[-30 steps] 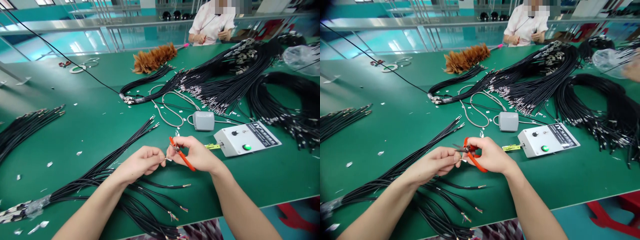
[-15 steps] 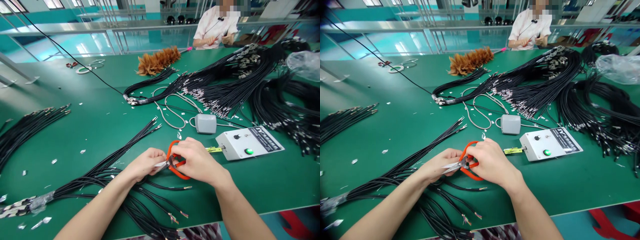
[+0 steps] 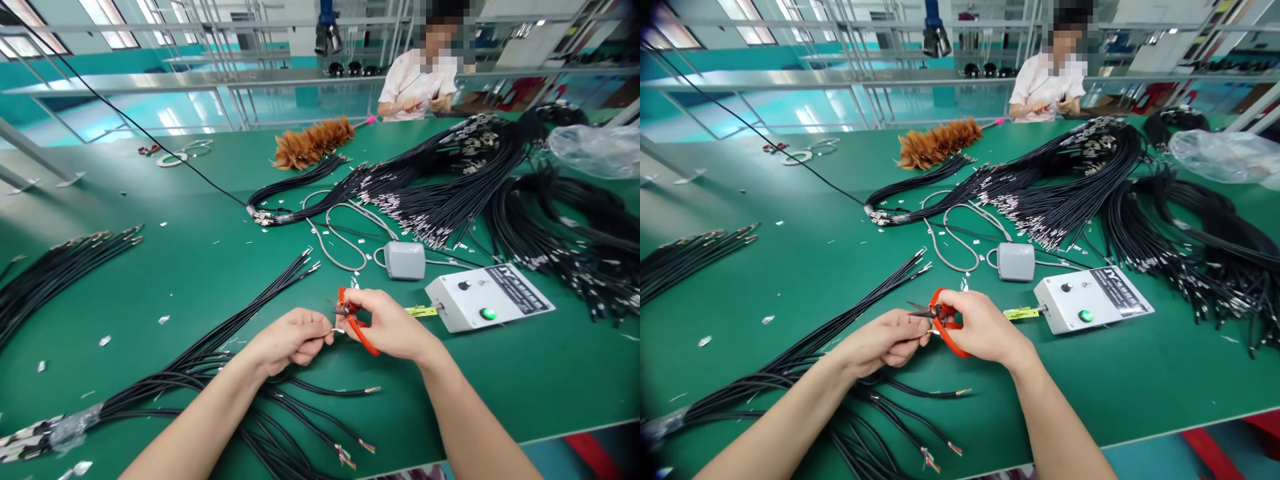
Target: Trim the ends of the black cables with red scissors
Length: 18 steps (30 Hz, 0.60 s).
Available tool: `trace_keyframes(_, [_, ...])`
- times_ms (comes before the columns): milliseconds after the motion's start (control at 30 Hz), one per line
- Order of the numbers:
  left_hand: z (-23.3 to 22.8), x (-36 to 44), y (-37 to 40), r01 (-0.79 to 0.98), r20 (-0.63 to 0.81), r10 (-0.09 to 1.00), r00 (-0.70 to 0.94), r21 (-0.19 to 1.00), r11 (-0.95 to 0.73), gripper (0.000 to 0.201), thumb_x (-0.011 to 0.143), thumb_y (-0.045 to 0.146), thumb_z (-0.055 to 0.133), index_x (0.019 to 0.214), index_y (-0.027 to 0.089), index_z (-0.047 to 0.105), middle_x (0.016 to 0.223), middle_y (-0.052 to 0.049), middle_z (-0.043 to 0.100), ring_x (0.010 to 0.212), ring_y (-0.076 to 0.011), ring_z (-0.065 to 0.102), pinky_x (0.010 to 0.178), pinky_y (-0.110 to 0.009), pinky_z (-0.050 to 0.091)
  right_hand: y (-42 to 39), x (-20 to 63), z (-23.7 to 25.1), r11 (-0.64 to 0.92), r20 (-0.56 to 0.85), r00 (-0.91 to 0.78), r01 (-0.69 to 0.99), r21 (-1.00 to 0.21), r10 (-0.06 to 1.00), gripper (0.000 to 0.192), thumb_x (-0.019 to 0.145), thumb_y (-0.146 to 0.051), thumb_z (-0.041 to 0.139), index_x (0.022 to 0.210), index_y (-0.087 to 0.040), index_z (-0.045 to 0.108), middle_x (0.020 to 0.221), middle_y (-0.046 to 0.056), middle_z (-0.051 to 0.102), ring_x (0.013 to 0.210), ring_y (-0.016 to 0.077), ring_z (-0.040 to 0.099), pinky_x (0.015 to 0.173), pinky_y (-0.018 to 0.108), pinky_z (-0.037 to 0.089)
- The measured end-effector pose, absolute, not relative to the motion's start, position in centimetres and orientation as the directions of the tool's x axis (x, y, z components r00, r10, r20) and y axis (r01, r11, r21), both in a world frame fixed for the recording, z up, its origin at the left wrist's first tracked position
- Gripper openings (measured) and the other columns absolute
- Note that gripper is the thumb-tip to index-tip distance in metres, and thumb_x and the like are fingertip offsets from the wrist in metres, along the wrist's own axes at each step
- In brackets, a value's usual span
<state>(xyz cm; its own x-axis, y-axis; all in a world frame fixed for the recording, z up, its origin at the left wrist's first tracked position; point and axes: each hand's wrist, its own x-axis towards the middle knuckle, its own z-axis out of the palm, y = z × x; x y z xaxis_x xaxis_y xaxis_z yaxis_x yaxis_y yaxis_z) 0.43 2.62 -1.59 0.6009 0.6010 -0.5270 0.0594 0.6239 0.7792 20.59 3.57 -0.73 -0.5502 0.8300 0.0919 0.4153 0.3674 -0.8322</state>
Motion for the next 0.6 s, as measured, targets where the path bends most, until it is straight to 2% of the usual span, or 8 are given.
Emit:
trace_keyframes(233, [-2.3, 0.4, 2.8, 0.02, -0.516, 0.641, 0.568, 0.788, 0.616, 0.033, 0.074, 0.046, 0.067, 0.07, 0.016, 0.053, 0.039, 0.013, 0.029, 0.036, -0.0024, 0.01, 0.037, -0.019, 0.005, 3.3, 20.7, -0.3, 0.426, 0.146, -0.496, 0.517, -0.742, 0.856, 0.007, 0.078, -0.017, 0.064, 0.079, -0.021, 0.059, 0.075, 0.0, 0.065, 0.072, 0.0173, 0.056, 0.067, 0.027, 0.041])
trace_keyframes(367, [-1.5, 1.0, 2.2, -0.005, -0.464, 0.703, 0.539, 0.833, 0.554, 0.03, 0.075, 0.042, 0.069, 0.079, 0.018, 0.052, 0.049, 0.011, 0.035, 0.041, -0.0039, 0.019, 0.039, -0.017, 0.011, 3.4, 20.7, -0.3, 0.372, 0.115, -0.471, 0.499, -0.783, 0.875, 0.006, 0.08, -0.016, 0.061, 0.079, -0.021, 0.059, 0.076, 0.0, 0.066, 0.071, 0.0162, 0.057, 0.066, 0.026, 0.042])
trace_keyframes(433, [-0.9, 1.3, 1.7, 0.058, -0.388, 0.802, 0.453, 0.911, 0.408, 0.024, 0.078, 0.038, 0.067, 0.083, 0.018, 0.053, 0.057, 0.009, 0.041, 0.044, -0.0054, 0.028, 0.042, -0.017, 0.019, 3.4, 20.7, -0.2, 0.309, 0.074, -0.455, 0.468, -0.828, 0.887, 0.003, 0.081, -0.017, 0.06, 0.082, -0.021, 0.06, 0.078, 0.0, 0.067, 0.072, 0.016, 0.059, 0.066, 0.026, 0.043])
trace_keyframes(500, [-0.5, 1.6, 1.4, 0.226, -0.263, 0.9, 0.346, 0.955, 0.192, 0.016, 0.084, 0.033, 0.059, 0.082, 0.018, 0.057, 0.062, 0.006, 0.047, 0.051, -0.0086, 0.039, 0.047, -0.02, 0.028, 3.5, 20.7, -0.2, 0.248, 0.034, -0.442, 0.434, -0.866, 0.896, 0.003, 0.081, -0.018, 0.06, 0.083, -0.02, 0.06, 0.079, 0.0, 0.068, 0.073, 0.0157, 0.059, 0.066, 0.025, 0.043])
trace_keyframes(600, [-0.3, 1.6, 1.1, 0.461, -0.119, 0.949, 0.291, 0.887, -0.031, 0.019, 0.09, 0.027, 0.049, 0.076, 0.018, 0.059, 0.064, 0.002, 0.053, 0.061, -0.0132, 0.047, 0.055, -0.023, 0.033, 3.6, 20.6, -0.2, 0.181, -0.005, -0.432, 0.388, -0.904, 0.902, 0.005, 0.081, -0.015, 0.06, 0.082, -0.02, 0.059, 0.079, -0.001, 0.067, 0.072, 0.0146, 0.059, 0.066, 0.024, 0.044])
